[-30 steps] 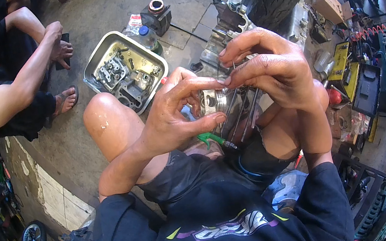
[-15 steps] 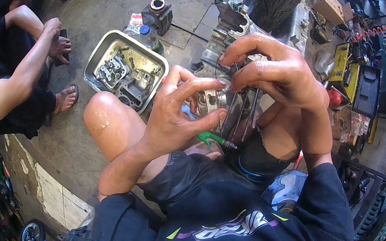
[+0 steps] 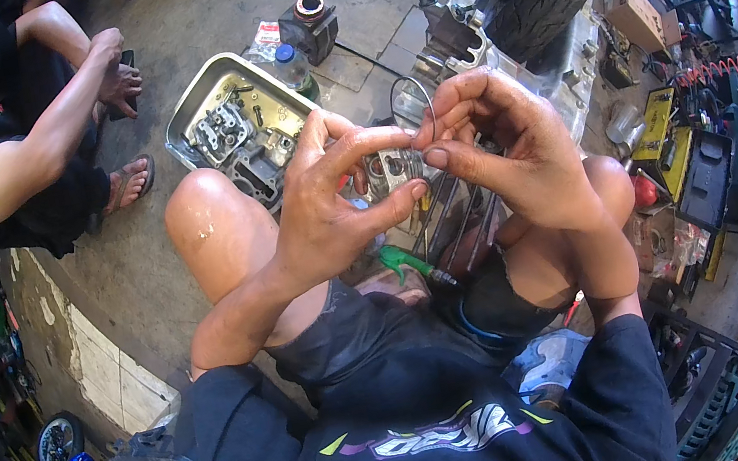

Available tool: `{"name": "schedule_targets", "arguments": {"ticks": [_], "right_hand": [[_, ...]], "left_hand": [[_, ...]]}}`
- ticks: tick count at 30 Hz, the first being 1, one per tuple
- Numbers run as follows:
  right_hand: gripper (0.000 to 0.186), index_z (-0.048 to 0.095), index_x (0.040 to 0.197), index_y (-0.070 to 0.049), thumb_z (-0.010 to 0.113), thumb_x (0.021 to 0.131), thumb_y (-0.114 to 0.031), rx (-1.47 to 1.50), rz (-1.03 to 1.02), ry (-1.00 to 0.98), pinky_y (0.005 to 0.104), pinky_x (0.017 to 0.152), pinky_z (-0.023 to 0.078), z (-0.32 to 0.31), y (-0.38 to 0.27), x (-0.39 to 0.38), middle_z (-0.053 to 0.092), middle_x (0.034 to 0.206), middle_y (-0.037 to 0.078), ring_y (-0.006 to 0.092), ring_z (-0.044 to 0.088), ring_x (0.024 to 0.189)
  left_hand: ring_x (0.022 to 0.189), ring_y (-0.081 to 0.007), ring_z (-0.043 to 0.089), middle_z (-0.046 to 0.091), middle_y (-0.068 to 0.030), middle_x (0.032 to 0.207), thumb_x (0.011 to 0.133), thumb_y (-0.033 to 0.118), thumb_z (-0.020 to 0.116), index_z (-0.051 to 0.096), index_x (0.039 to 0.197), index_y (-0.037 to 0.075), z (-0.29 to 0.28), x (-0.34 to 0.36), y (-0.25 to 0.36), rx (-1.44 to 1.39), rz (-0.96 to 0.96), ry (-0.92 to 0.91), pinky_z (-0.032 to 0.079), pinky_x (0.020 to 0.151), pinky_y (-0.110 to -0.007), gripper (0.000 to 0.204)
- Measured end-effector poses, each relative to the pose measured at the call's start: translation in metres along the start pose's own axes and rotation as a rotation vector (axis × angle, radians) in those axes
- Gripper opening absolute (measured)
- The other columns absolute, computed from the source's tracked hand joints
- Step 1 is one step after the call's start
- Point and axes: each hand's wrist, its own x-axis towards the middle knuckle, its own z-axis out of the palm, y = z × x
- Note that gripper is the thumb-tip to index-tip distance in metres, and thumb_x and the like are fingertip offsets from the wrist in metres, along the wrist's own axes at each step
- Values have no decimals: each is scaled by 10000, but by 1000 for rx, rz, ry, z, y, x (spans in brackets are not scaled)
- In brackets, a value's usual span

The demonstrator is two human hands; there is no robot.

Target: The person installs thin metal piston rings into the grooves around a motorcycle engine piston by hand, carefully sliding each ring over the top of the piston and seating it into its designated slot.

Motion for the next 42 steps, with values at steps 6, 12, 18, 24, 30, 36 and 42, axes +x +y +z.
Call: {"name": "schedule_targets", "arguments": {"ticks": [6, 12, 18, 24, 30, 36, 42], "right_hand": [[236, 594, 1072, 4, 718, 874, 36, -108, -139, 33, 258, 827, 500, 6, 2, 0, 680, 1032, 84, 122, 639, 961], [220, 640, 1009, -8, 744, 816, 14, -245, -391, 98, 304, 715, 524, 11, 11, 4, 687, 894, 88, 205, 674, 787], [247, 656, 1001, -28, 776, 786, -7, -407, -545, 118, 356, 743, 527, 16, 12, 6, 683, 892, 89, 273, 679, 824], [232, 695, 957, -73, 804, 753, -77, -555, -651, 64, 388, 789, 504, 12, 14, 11, 679, 941, 61, 270, 673, 885], [219, 711, 926, -84, 814, 734, -101, -645, -672, 82, 394, 808, 493, 12, 12, 11, 669, 985, 55, 259, 664, 894], [306, 743, 971, -73, 847, 686, -111, -498, -734, 244, 351, 710, 494, 24, 15, 8, 673, 921, 60, 235, 662, 822], [266, 734, 929, -71, 835, 683, -67, -617, -781, 298, 339, 668, 473, 32, 15, 5, 659, 807, 47, 220, 653, 764]], "left_hand": [[728, -87, 499, 500, -26, 948, 735, 176, 871, 732, 1163, 136, 6, -1, -6, -161, -37, 165, 452, 631, -232, 452], [832, -74, 568, 509, -32, 1050, 808, 123, 837, 578, 1285, 44, 13, -2, -9, -507, -66, 188, 480, 703, -219, 548], [956, -105, 616, 500, -71, 1096, 862, 42, 778, 465, 1361, 41, 12, -2, 0, -744, -189, 191, 523, 795, -235, 589], [1026, -110, 609, 532, -60, 1156, 904, 7, 717, 481, 1368, 34, 2, 3, 6, -784, -206, 132, 522, 865, -260, 520], [1056, -122, 606, 588, -74, 1162, 921, 19, 702, 498, 1354, 33, -2, 4, 4, -810, -171, 90, 507, 915, -274, 479], [1054, -138, 611, 585, -87, 1190, 925, 11, 682, 492, 1363, 22, -3, 3, 1, -805, -167, 106, 504, 931, -292, 478], [1081, -143, 597, 589, -99, 1198, 919, 3, 659, 478, 1387, 7, 0, 3, 2, -812, -129, 200, 490, 951, -305, 502]]}}
